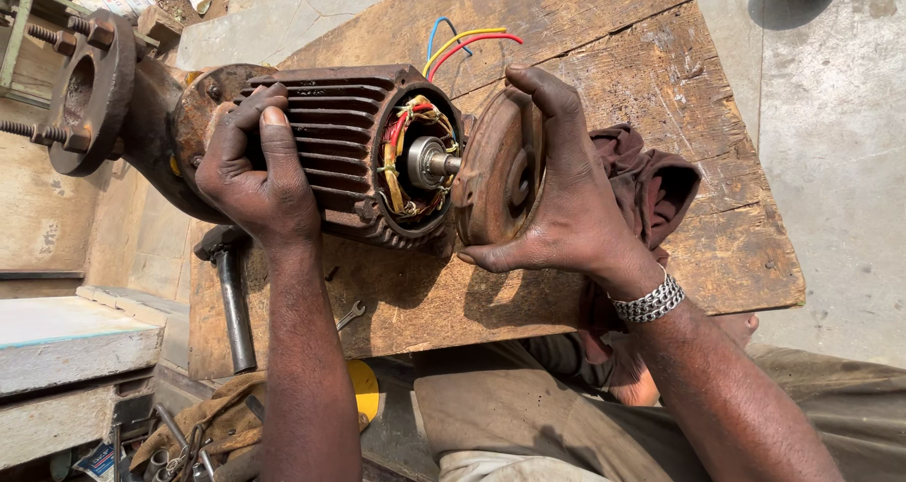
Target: The person works on a rusty electric water pump motor resting on a wooden board on their lap. They remove and reposition the motor end cover, tap the housing with a hammer, and tighten fasteners using a wrench and pliers, steadying the pump with the other hand.
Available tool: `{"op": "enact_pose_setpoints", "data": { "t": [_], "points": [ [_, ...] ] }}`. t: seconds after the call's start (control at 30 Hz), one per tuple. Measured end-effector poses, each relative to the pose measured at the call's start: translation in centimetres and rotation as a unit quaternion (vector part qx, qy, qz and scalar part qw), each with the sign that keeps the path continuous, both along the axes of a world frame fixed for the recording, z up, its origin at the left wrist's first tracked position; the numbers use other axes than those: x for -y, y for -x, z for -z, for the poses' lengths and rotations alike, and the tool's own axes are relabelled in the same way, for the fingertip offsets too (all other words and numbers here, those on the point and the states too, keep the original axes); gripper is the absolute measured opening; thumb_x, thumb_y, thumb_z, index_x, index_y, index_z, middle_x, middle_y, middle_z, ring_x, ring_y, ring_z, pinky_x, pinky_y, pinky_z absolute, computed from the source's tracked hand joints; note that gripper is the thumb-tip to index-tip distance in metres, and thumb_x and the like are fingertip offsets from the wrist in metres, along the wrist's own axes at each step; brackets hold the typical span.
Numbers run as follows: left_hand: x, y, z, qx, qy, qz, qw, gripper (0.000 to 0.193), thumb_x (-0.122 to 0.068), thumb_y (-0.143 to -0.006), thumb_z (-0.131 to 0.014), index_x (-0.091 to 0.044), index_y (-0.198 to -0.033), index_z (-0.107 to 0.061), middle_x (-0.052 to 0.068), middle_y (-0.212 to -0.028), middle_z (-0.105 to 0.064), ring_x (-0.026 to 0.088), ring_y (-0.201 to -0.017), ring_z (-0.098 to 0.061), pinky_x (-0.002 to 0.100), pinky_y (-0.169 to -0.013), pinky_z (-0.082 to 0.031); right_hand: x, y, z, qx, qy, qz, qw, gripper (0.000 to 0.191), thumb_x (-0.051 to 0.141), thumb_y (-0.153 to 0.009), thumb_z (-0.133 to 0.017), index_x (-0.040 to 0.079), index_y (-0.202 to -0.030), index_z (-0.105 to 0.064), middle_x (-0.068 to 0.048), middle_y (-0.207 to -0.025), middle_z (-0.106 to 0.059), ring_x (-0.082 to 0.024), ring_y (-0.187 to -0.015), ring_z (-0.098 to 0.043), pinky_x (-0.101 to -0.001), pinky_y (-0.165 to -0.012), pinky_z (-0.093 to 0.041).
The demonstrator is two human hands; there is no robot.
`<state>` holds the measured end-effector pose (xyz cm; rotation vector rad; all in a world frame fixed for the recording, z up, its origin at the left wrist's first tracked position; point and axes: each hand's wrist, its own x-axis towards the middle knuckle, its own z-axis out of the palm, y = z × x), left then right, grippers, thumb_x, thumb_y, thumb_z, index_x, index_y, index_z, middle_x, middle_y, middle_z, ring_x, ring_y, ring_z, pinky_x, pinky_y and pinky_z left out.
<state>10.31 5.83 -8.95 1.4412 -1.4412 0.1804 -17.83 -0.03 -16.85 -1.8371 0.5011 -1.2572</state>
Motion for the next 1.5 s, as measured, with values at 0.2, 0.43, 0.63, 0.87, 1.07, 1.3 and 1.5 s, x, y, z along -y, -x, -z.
{"op": "enact_pose_setpoints", "data": {
  "t": [0.2, 0.43, 0.63, 0.87, 1.07, 1.3, 1.5],
  "points": [
    [0.0, -0.1, 0.0, 0.004, -0.002, -0.02, 1.0, 0.015, -0.005, -0.106, -0.063, 0.001, -0.114, -0.074, 0.012, -0.113, -0.077, 0.022, -0.113, -0.073, 0.039, -0.108, -0.058, -0.3, -1.4, 0.0, 0.022, 0.05, -0.05, 0.997, 0.134, 0.049, -0.063, -0.102, 0.02, -0.166, -0.021, -0.013, -0.165, -0.034, -0.033, -0.161, -0.031, -0.0469, -0.136, -0.03],
    [0.1, 0.1, -0.1, 0.002, 0.008, -0.022, 1.0, 0.015, -0.004, -0.106, -0.065, 0.0, -0.116, -0.074, 0.012, -0.115, -0.077, 0.022, -0.116, -0.073, 0.038, -0.109, -0.058, -0.6, -2.9, 0.4, 0.022, 0.02, -0.051, 0.998, 0.15, 0.048, -0.061, -0.102, 0.022, -0.167, -0.001, -0.017, -0.17, -0.031, -0.033, -0.162, -0.034, -0.0478, -0.137, -0.03],
    [0.1, 0.2, -0.1, 0.007, 0.012, -0.028, 1.0, 0.015, -0.006, -0.107, -0.066, -0.001, -0.116, -0.075, 0.011, -0.115, -0.078, 0.023, -0.118, -0.073, 0.04, -0.111, -0.058, -0.4, -3.4, 0.3, 0.018, 0.015, -0.047, 0.999, 0.158, 0.048, -0.056, -0.102, 0.03, -0.166, 0.011, -0.018, -0.17, -0.031, -0.033, -0.161, -0.036, -0.0486, -0.135, -0.035],
    [0.0, -0.2, 0.1, 0.004, 0.013, -0.035, 0.999, 0.013, -0.009, -0.107, -0.066, -0.003, -0.114, -0.076, 0.01, -0.116, -0.078, 0.024, -0.121, -0.073, 0.041, -0.113, -0.058, -0.5, -3.4, -0.3, 0.022, 0.006, -0.062, 0.998, 0.157, 0.046, -0.061, -0.102, 0.036, -0.164, 0.016, -0.015, -0.172, -0.024, -0.03, -0.163, -0.033, -0.0495, -0.132, -0.035],
    [0.0, 0.0, 0.0, 0.008, 0.015, -0.039, 0.999, 0.013, -0.01, -0.108, -0.066, -0.004, -0.114, -0.076, 0.009, -0.116, -0.078, 0.023, -0.122, -0.073, 0.041, -0.114, -0.058, -0.3, -3.5, -0.5, 0.003, 0.012, -0.033, 0.999, 0.16, 0.045, -0.058, -0.105, 0.036, -0.164, 0.015, -0.014, -0.171, -0.025, -0.029, -0.162, -0.032, -0.0483, -0.131, -0.038],
    [-0.2, 0.2, -0.4, 0.03, 0.009, -0.055, 0.998, 0.013, -0.01, -0.106, -0.068, -0.005, -0.113, -0.077, 0.009, -0.116, -0.078, 0.024, -0.123, -0.073, 0.042, -0.114, -0.055, 0.1, -3.8, 0.0, 0.054, -0.044, -0.088, 0.994, 0.158, 0.039, -0.064, -0.105, 0.035, -0.164, 0.017, -0.013, -0.175, -0.022, -0.028, -0.163, -0.027, -0.0461, -0.131, -0.03],
    [-0.2, 0.3, -0.8, 0.043, 0.001, -0.063, 0.997, 0.012, -0.009, -0.105, -0.068, -0.005, -0.112, -0.077, 0.009, -0.116, -0.079, 0.025, -0.123, -0.072, 0.042, -0.114, -0.052, 0.2, -4.9, 0.1, 0.061, -0.038, -0.084, 0.994, 0.159, 0.038, -0.063, -0.105, 0.036, -0.165, 0.018, -0.015, -0.177, -0.018, -0.027, -0.163, -0.024, -0.045, -0.137, -0.027]
  ]
}}
